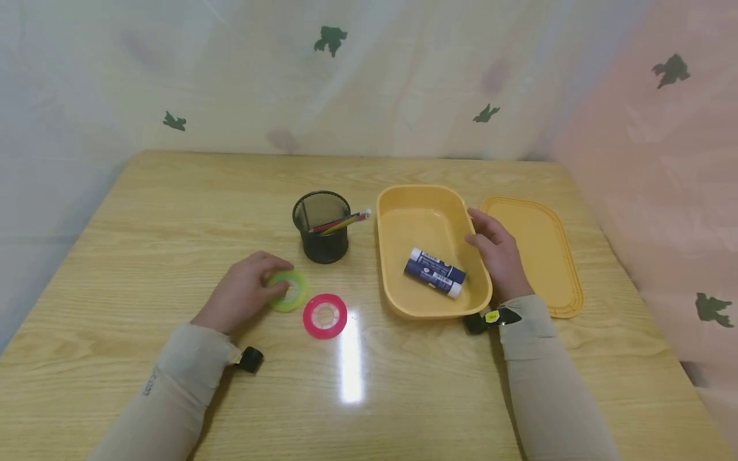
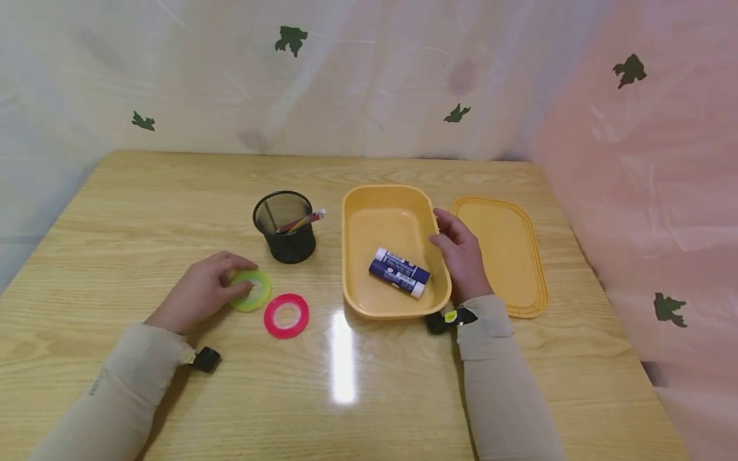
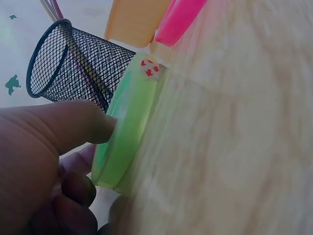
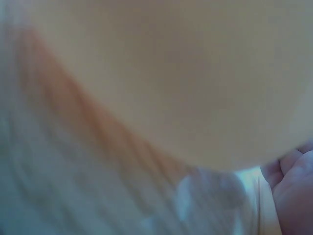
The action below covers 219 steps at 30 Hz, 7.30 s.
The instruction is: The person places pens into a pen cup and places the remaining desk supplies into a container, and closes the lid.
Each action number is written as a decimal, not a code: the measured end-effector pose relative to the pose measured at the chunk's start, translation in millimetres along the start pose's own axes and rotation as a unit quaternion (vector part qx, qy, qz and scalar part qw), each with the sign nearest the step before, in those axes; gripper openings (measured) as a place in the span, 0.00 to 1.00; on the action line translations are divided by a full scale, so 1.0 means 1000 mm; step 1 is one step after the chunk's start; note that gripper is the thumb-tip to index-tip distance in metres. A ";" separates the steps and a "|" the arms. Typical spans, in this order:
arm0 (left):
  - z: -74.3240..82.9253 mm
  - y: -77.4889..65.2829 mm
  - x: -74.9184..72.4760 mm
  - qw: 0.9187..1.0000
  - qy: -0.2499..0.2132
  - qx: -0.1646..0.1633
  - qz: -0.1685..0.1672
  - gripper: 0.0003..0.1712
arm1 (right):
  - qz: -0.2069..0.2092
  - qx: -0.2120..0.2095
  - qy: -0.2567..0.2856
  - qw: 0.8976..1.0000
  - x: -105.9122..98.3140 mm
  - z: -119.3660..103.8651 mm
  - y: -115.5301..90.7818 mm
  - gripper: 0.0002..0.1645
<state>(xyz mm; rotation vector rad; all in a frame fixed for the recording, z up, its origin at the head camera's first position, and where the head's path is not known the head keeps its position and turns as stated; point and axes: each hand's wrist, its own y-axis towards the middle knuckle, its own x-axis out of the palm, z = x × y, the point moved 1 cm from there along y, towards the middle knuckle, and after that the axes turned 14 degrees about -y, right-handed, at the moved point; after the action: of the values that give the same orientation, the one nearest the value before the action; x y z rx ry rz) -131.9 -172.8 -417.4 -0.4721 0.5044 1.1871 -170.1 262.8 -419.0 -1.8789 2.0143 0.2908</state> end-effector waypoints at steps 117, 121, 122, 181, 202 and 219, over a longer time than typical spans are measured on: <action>0.123 0.039 0.090 0.991 -0.037 0.127 -0.030 0.18 | 0.005 0.013 0.005 1.000 0.001 0.000 -0.001 0.30; 0.125 0.041 0.092 0.992 -0.037 0.117 -0.034 0.18 | 0.004 0.018 0.010 1.000 0.001 0.000 -0.001 0.30; 0.125 0.041 0.093 0.992 -0.039 0.115 -0.035 0.18 | 0.003 0.020 0.013 1.000 0.001 0.000 -0.001 0.30; 0.124 0.054 0.123 0.986 -0.145 0.079 0.000 0.12 | 0.000 0.028 0.020 0.999 0.000 -0.004 -0.003 0.31; 0.123 0.046 0.116 0.984 -0.125 0.129 0.001 0.14 | 0.002 0.025 0.026 0.999 0.000 -0.003 -0.003 0.30; 0.113 0.027 0.091 0.970 -0.181 0.160 0.025 0.14 | 0.001 0.026 0.019 0.999 0.001 -0.002 -0.003 0.30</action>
<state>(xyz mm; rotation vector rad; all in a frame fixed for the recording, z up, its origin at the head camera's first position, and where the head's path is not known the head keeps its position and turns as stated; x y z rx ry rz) -117.8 -29.7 -383.8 0.0368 0.3827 1.1798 -167.1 261.2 -416.8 -1.8649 2.0279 0.2012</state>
